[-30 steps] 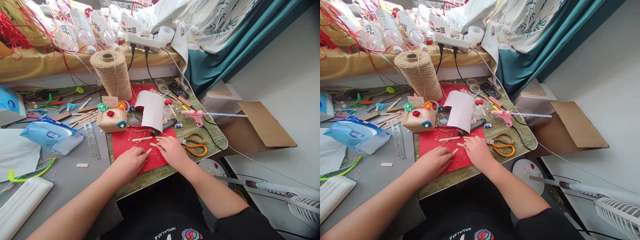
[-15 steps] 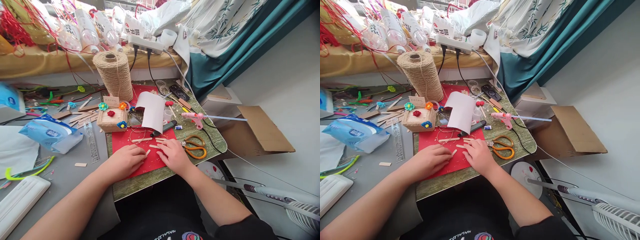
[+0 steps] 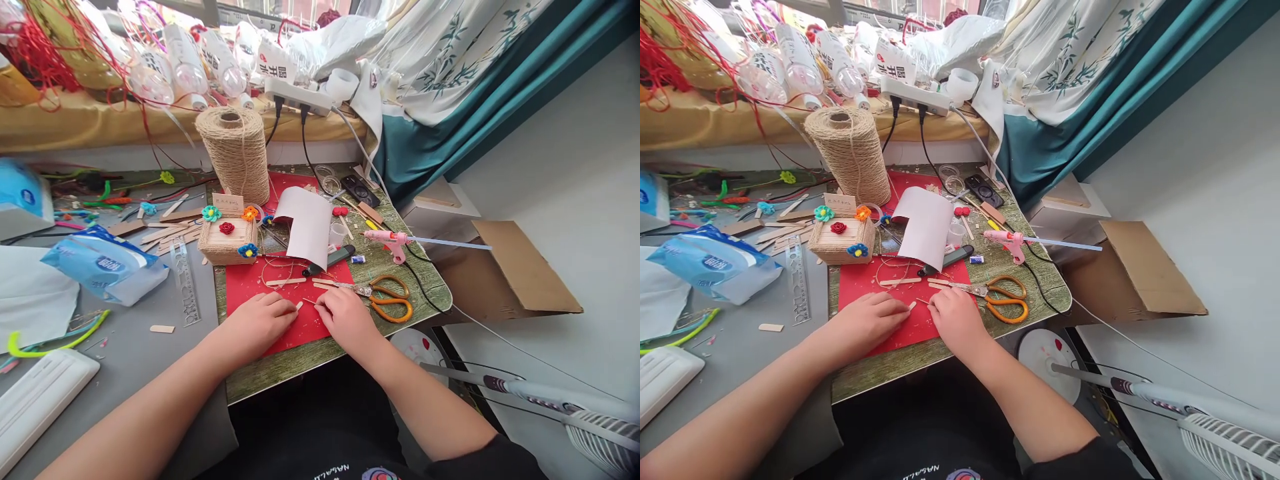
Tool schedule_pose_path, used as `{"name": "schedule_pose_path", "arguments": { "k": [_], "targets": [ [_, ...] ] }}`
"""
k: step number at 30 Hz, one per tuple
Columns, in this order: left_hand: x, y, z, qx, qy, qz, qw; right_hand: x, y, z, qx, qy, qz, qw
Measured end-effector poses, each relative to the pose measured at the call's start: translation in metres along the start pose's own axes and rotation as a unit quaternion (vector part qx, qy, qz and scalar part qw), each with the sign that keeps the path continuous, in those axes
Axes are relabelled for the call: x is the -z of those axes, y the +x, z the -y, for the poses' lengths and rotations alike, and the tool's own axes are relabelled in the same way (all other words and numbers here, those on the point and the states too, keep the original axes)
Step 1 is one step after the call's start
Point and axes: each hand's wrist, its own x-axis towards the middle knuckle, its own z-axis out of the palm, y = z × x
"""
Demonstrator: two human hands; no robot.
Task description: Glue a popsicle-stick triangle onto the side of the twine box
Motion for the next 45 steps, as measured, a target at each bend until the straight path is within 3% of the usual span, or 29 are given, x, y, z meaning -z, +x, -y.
{"name": "schedule_pose_path", "arguments": {
  "k": [7, 13, 19, 25, 29, 32, 34, 36, 39, 42, 45],
  "targets": [
    [-0.009, -0.002, 0.0, 0.016, -0.021, -0.024, 0.999, -0.002, -0.006, -0.003, 0.047, -0.018, 0.001, 0.999],
    [-0.005, -0.003, 0.001, 0.029, -0.003, -0.037, 0.999, -0.002, -0.008, 0.0, 0.042, 0.016, -0.016, 0.999],
    [-0.006, 0.007, -0.007, 0.12, -0.01, -0.064, 0.991, -0.011, -0.008, 0.001, 0.049, 0.027, -0.011, 0.998],
    [-0.013, 0.001, -0.002, 0.155, -0.008, -0.076, 0.985, -0.006, -0.007, 0.006, 0.043, 0.054, -0.039, 0.997],
    [-0.012, -0.007, 0.003, 0.172, 0.01, -0.077, 0.982, 0.027, -0.01, -0.026, 0.001, 0.034, -0.168, 0.985],
    [-0.005, -0.01, 0.004, 0.203, 0.015, -0.06, 0.977, 0.057, -0.012, -0.077, -0.133, -0.009, -0.289, 0.948],
    [0.0, -0.01, 0.004, 0.227, 0.009, -0.037, 0.973, 0.071, -0.01, -0.112, -0.234, -0.021, -0.326, 0.916],
    [0.003, -0.01, 0.005, 0.232, -0.007, -0.018, 0.972, 0.08, -0.005, -0.141, -0.296, -0.01, -0.307, 0.904],
    [0.001, -0.009, 0.009, 0.206, -0.039, -0.004, 0.978, 0.089, 0.009, -0.165, -0.292, -0.022, -0.234, 0.927],
    [-0.001, -0.009, 0.012, 0.202, -0.053, 0.003, 0.978, 0.096, 0.023, -0.172, -0.288, 0.006, -0.126, 0.949],
    [-0.001, -0.009, 0.012, 0.211, -0.059, 0.005, 0.976, 0.1, 0.033, -0.172, -0.28, 0.04, -0.068, 0.957]
  ]
}}
